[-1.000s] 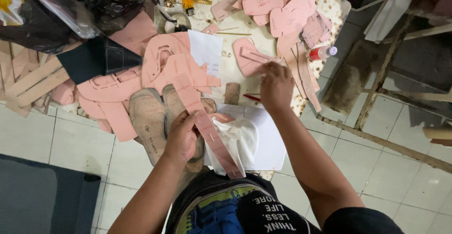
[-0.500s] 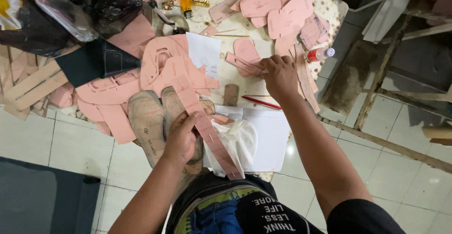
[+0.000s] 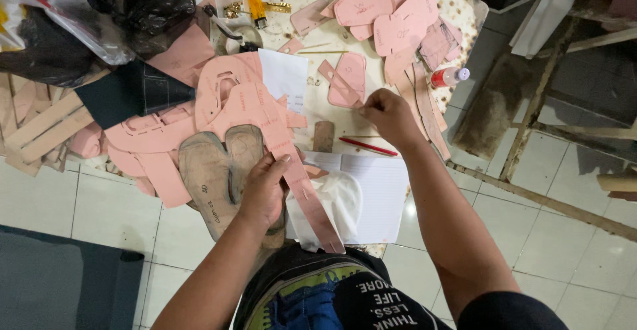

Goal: The person unrolls a large roll of brown fabric on a table, uses a pink ruler and a pencil to draw straight lines on the fabric, then moves to a nearby table to sort through various paper pattern pieces.

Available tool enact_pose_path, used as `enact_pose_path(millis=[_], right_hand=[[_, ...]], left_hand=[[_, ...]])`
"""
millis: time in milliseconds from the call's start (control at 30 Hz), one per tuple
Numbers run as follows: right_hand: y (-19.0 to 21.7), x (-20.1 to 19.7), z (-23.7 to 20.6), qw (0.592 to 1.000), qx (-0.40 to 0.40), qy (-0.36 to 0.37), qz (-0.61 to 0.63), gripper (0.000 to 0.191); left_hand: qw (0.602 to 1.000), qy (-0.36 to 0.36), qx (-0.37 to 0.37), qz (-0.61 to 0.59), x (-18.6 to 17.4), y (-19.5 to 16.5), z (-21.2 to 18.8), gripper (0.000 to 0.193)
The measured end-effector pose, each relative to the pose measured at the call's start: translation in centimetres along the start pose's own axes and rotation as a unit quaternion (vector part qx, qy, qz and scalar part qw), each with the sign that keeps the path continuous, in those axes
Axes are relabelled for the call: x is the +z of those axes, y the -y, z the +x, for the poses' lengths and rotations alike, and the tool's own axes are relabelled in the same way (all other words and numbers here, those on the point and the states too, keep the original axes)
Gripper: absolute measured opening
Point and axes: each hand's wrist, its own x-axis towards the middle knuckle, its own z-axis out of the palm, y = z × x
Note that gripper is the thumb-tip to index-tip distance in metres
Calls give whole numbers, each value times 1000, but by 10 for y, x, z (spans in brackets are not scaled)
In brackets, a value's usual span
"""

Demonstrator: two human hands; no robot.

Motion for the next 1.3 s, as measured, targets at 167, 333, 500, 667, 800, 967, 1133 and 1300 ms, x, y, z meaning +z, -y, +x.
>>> enact_pose_path(millis=[167,333,500,667,800,967,1133,1300], right_hand=[[7,6,-24,953,132,36,271,15],[15,43,-53,894,130,48,426,18],[25,84,-60,905,33,37,423,14],[29,65,-18,988,-75,-134,25,19],[25,46,10,912,-241,-243,-226,37],[31,41,14,985,-61,-110,-122,25],[40,56,-39,979,-15,127,158,30],[22,83,-73,974,89,99,182,19]], left_hand=[[997,16,19,72,13,4,9,20],[990,19,-32,134,41,0,5,24],[979,14,36,198,57,-4,-2,27],[985,-20,55,164,43,-6,0,21],[992,-9,74,98,32,-5,2,14],[991,-49,80,96,27,-3,4,13],[992,-70,61,82,23,0,13,11],[994,-27,60,89,28,10,17,11]])
